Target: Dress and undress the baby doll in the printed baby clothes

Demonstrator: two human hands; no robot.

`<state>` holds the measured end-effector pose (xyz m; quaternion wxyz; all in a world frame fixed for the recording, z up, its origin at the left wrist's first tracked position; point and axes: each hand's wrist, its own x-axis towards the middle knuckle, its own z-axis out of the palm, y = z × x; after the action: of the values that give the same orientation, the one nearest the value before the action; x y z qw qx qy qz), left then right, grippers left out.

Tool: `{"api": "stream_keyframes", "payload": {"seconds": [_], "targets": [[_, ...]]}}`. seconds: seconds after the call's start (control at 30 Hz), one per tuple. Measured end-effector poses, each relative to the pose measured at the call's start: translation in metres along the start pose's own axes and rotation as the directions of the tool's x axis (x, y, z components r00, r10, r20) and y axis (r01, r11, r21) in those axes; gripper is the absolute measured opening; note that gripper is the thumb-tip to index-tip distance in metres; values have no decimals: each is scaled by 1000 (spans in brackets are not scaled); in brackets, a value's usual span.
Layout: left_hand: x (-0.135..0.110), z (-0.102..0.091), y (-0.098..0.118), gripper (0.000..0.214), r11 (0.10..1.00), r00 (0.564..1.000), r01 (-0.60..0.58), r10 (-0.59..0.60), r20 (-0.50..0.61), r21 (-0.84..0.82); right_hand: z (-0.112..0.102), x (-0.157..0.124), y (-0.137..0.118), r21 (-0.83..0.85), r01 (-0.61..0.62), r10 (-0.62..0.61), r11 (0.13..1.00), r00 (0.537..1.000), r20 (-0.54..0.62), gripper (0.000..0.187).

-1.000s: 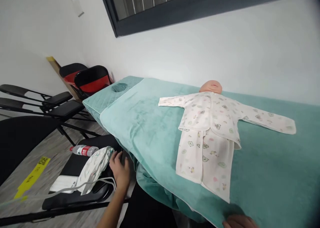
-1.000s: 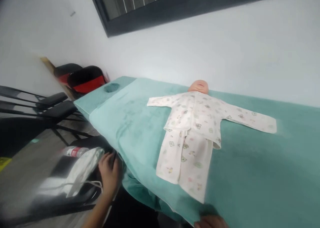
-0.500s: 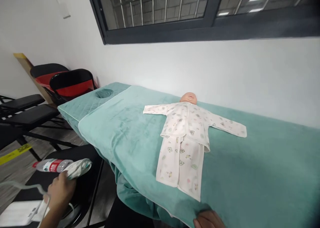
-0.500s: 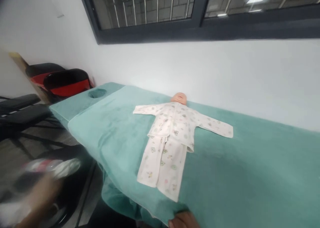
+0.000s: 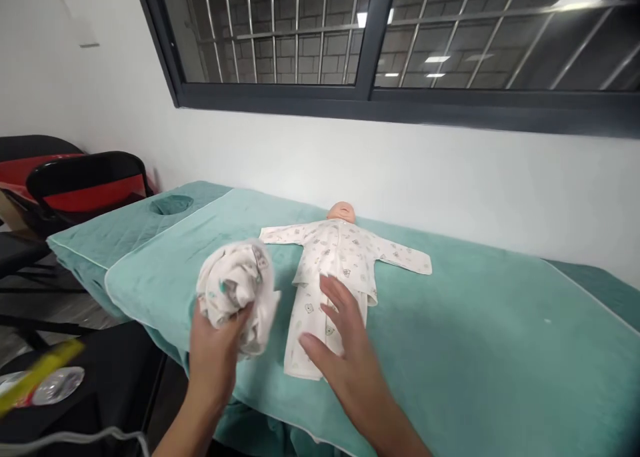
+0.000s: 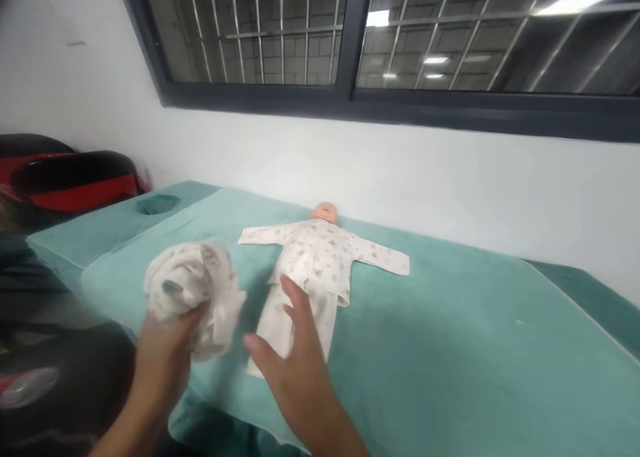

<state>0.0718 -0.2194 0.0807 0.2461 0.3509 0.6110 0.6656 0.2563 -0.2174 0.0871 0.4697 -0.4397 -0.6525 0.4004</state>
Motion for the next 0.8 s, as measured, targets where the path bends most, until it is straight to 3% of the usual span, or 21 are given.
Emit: {"api": "stream_keyframes", "payload": {"seconds": [0.07, 0.17, 0.3, 0.37, 0.5, 0.63, 0.7, 0.8], "targets": [[-12, 26, 15, 60, 949, 968, 180, -123, 220, -258, 12, 17, -15, 42, -33, 30, 999, 997, 70, 84], [-29, 42, 17, 60, 826, 830, 425, -193, 524, -370, 15, 29, -20, 41, -16, 15, 999, 1000, 19, 85], [-42, 50, 8, 59, 811, 625, 505, -107, 773, -296, -12, 32, -10, -58, -11, -1, 998, 980, -197, 62], [-44, 56, 8, 57, 816, 575, 501, -65, 816, -288, -38, 35, -6, -131, 18, -55, 991, 958, -282, 54], [-40, 64, 11, 48, 852, 599, 424, -10, 801, -307, -107, 47, -8, -400, -28, -203, 916, 828, -522, 53], [-28, 64, 7, 40, 890, 664, 384, -82, 743, -245, -178, 51, -17, -517, -172, -252, 838, 719, -648, 49], [-19, 65, 2, 38, 900, 714, 367, -111, 691, -234, -205, 49, -17, -582, -214, -280, 784, 715, -641, 50], [-2, 73, -9, 36, 927, 780, 303, -108, 617, -221, -227, 43, 9, -729, -315, -240, 607, 803, -546, 52]]}}
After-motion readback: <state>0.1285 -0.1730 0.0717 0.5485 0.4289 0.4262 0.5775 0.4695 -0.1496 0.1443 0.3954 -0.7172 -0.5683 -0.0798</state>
